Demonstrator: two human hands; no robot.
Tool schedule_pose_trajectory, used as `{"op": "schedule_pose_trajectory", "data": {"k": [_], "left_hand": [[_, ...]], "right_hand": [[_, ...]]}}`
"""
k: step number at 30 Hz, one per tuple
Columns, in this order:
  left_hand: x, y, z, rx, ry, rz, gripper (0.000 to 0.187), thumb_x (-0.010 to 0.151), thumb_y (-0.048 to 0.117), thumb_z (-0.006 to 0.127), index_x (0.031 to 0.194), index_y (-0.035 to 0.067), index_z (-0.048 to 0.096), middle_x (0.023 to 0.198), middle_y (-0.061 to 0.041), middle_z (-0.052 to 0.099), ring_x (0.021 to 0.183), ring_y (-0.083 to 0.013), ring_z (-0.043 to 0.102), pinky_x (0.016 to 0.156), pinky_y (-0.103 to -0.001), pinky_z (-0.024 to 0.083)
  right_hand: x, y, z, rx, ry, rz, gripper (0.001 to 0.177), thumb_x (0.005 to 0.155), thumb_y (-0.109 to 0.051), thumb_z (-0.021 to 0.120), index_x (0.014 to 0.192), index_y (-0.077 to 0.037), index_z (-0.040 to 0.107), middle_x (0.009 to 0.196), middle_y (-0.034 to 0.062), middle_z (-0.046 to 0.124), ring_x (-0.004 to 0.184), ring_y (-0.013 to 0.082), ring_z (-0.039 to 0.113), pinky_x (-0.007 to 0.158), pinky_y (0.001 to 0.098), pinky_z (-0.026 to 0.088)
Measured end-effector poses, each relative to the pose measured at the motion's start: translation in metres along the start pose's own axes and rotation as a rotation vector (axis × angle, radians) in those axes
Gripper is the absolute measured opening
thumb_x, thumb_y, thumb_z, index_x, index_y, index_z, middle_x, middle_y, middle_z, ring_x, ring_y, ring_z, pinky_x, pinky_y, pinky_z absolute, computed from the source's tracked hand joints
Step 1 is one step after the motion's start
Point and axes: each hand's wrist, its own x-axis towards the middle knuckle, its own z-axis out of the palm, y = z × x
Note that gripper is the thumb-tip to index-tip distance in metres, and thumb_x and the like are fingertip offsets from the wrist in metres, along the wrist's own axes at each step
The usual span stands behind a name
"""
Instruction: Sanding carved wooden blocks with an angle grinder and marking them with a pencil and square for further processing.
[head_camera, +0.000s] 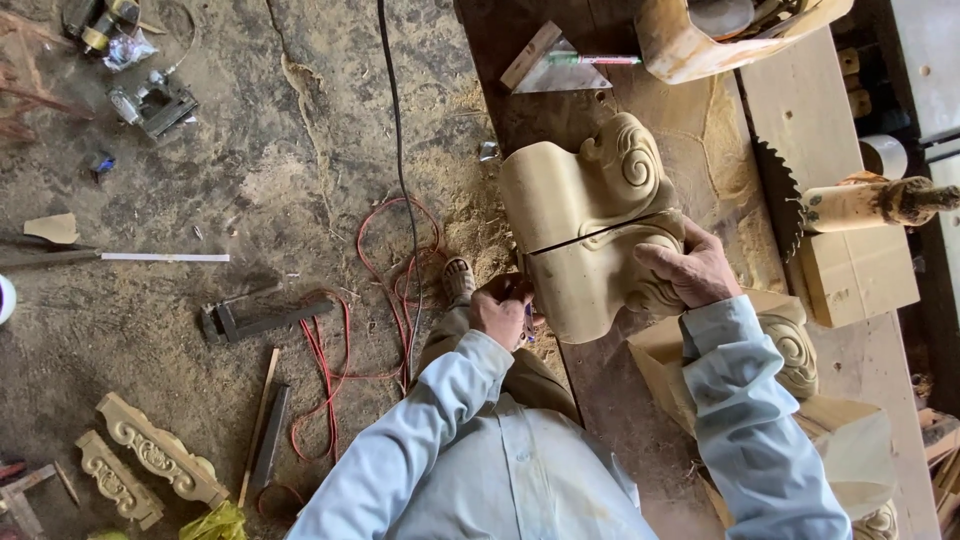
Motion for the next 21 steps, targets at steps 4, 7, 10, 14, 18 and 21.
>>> {"op": "schedule_pose_trajectory", "data": {"k": [4,7,10,14,18,21], "left_hand": [[-0.047,0.078,-0.017,-0.371,-0.089,0.065,0.015,0.082,0.008,0.066,0.091,-0.005,0.069,0.08,-0.029,0.071,0.062,-0.0336,0.072,0.054,-0.041,0.067],[-0.076,0.107,-0.029,-0.43,-0.139,0.293,0.03,0.09,0.015,0.075,0.104,-0.012,0.07,0.082,-0.027,0.067,0.065,-0.0305,0.072,0.051,-0.046,0.067],[-0.067,0.076,-0.017,-0.437,-0.099,0.211,0.019,0.088,0.006,0.073,0.094,-0.012,0.071,0.072,-0.024,0.067,0.056,-0.028,0.07,0.046,-0.043,0.066],[-0.043,0.061,0.016,-0.371,0.016,0.067,0.034,0.083,0.014,0.075,0.101,-0.009,0.059,0.091,-0.035,0.064,0.075,-0.0407,0.07,0.069,-0.053,0.064],[-0.063,0.108,-0.027,-0.426,-0.131,0.23,0.025,0.088,0.018,0.076,0.088,-0.006,0.068,0.074,-0.026,0.065,0.06,-0.0353,0.073,0.051,-0.043,0.066],[-0.09,0.133,-0.037,-0.523,-0.191,0.267,0.027,0.089,0.012,0.075,0.104,-0.011,0.071,0.083,-0.024,0.067,0.06,-0.0273,0.075,0.054,-0.039,0.07]], "right_hand": [[0.016,0.02,-0.006,-0.003,-0.002,-0.01,0.033,0.073,-0.013,0.088,0.103,-0.016,0.073,0.083,0.0057,0.065,0.083,0.0142,0.058,0.076,0.0314,0.052],[0.02,0.026,-0.008,0.01,0.008,-0.025,0.032,0.073,-0.013,0.088,0.101,-0.013,0.072,0.082,0.0056,0.064,0.084,0.0153,0.058,0.076,0.0322,0.051],[0.026,0.031,-0.01,0.013,-0.005,-0.039,0.03,0.075,-0.013,0.088,0.1,-0.012,0.071,0.083,0.0068,0.064,0.084,0.0161,0.058,0.076,0.0337,0.051],[0.014,0.014,-0.006,0.024,0.003,0.002,0.034,0.073,-0.013,0.088,0.103,-0.013,0.073,0.082,0.0056,0.064,0.082,0.0146,0.059,0.074,0.0318,0.051],[0.024,0.03,-0.011,0.016,-0.006,-0.026,0.034,0.073,-0.013,0.088,0.104,-0.013,0.073,0.082,0.0067,0.064,0.082,0.0148,0.059,0.072,0.032,0.051],[0.021,0.025,-0.01,-0.004,-0.011,-0.026,0.032,0.074,-0.013,0.088,0.102,-0.012,0.072,0.082,0.008,0.066,0.082,0.016,0.06,0.072,0.0339,0.052]]}}
